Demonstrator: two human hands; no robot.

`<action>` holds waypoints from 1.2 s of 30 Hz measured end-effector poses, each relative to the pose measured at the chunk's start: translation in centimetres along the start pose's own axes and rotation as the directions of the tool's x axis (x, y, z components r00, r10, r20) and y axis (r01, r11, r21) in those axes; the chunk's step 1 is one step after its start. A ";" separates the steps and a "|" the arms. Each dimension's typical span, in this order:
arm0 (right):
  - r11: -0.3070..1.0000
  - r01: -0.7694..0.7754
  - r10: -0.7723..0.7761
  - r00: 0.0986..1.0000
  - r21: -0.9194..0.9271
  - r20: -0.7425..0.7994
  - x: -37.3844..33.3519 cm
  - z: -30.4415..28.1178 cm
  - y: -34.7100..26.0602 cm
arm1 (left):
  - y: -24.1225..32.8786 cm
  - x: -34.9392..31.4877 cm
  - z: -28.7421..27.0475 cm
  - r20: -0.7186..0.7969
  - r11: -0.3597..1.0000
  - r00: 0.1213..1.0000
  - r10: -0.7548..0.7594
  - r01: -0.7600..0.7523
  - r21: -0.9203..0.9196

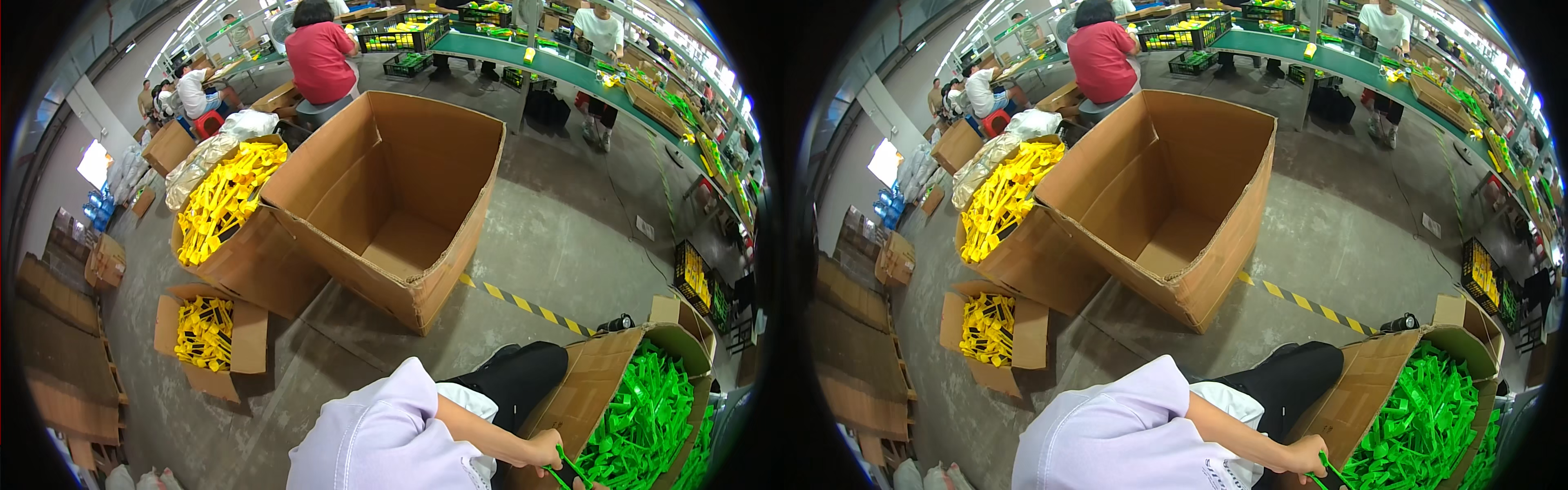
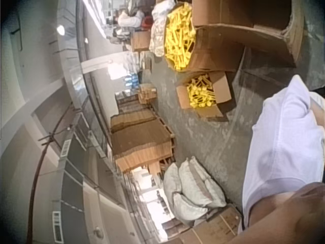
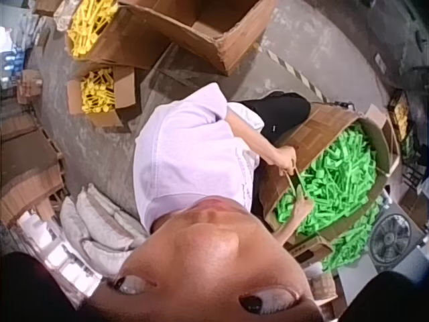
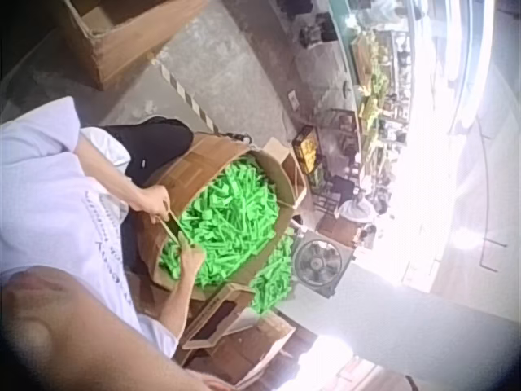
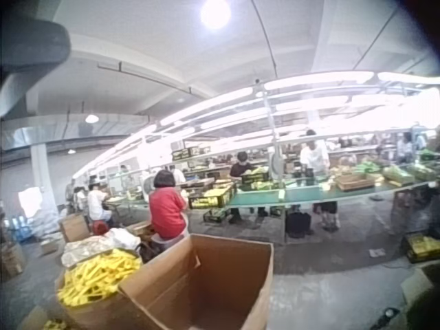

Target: The person assembles small black panels into green plastic housings by hand on an assembly line.

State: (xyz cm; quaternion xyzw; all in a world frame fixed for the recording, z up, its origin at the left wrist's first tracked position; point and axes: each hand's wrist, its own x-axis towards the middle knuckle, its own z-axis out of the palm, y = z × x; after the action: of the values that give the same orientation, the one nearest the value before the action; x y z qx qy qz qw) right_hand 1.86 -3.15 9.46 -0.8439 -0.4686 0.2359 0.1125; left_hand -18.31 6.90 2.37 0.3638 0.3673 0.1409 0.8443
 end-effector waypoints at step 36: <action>0.747 0.145 0.526 0.467 0.649 -0.710 -21.5 1.8 7.6 | 4.4 6.5 0.0 0.672 -0.180 0.523 0.524 -0.703 0.688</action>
State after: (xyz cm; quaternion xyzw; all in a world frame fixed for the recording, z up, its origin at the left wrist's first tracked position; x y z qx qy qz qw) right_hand -3.02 -25.41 11.08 -0.8029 -0.1321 -0.0672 0.5775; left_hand -13.67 13.18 2.17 0.9238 0.0791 0.2501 0.2789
